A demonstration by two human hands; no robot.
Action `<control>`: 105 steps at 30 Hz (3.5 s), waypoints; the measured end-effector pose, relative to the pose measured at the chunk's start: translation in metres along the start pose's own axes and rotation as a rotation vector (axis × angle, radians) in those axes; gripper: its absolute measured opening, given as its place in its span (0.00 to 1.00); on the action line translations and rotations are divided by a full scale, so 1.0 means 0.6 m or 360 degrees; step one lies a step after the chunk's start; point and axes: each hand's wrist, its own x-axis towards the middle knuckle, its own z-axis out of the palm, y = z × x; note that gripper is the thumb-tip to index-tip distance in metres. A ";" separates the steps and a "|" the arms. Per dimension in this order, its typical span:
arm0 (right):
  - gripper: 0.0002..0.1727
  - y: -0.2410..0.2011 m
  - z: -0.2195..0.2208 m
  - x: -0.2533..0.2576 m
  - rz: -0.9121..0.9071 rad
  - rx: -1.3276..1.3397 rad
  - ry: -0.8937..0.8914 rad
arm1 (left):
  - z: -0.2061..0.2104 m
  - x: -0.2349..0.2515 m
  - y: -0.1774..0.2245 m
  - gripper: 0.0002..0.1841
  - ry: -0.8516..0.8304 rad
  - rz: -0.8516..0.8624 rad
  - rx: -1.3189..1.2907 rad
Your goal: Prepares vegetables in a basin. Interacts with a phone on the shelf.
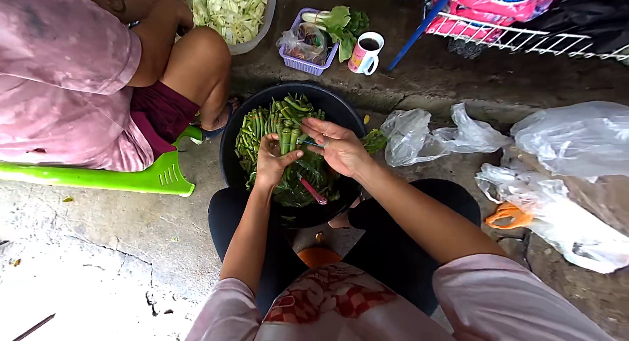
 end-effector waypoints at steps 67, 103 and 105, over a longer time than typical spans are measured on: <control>0.16 -0.047 -0.140 -0.104 0.0178 -0.1983 0.0309 | 0.118 0.061 -0.289 0.38 -0.0667 -0.1556 0.1836; 0.17 -0.009 -0.086 -0.099 -0.0046 -0.0701 0.0354 | 0.129 -0.070 -0.071 0.12 0.0091 -0.0628 -0.1237; 0.12 -0.010 -0.082 -0.103 -0.0103 -0.0775 0.0342 | 0.122 -0.080 -0.064 0.10 0.0008 -0.0565 -0.0818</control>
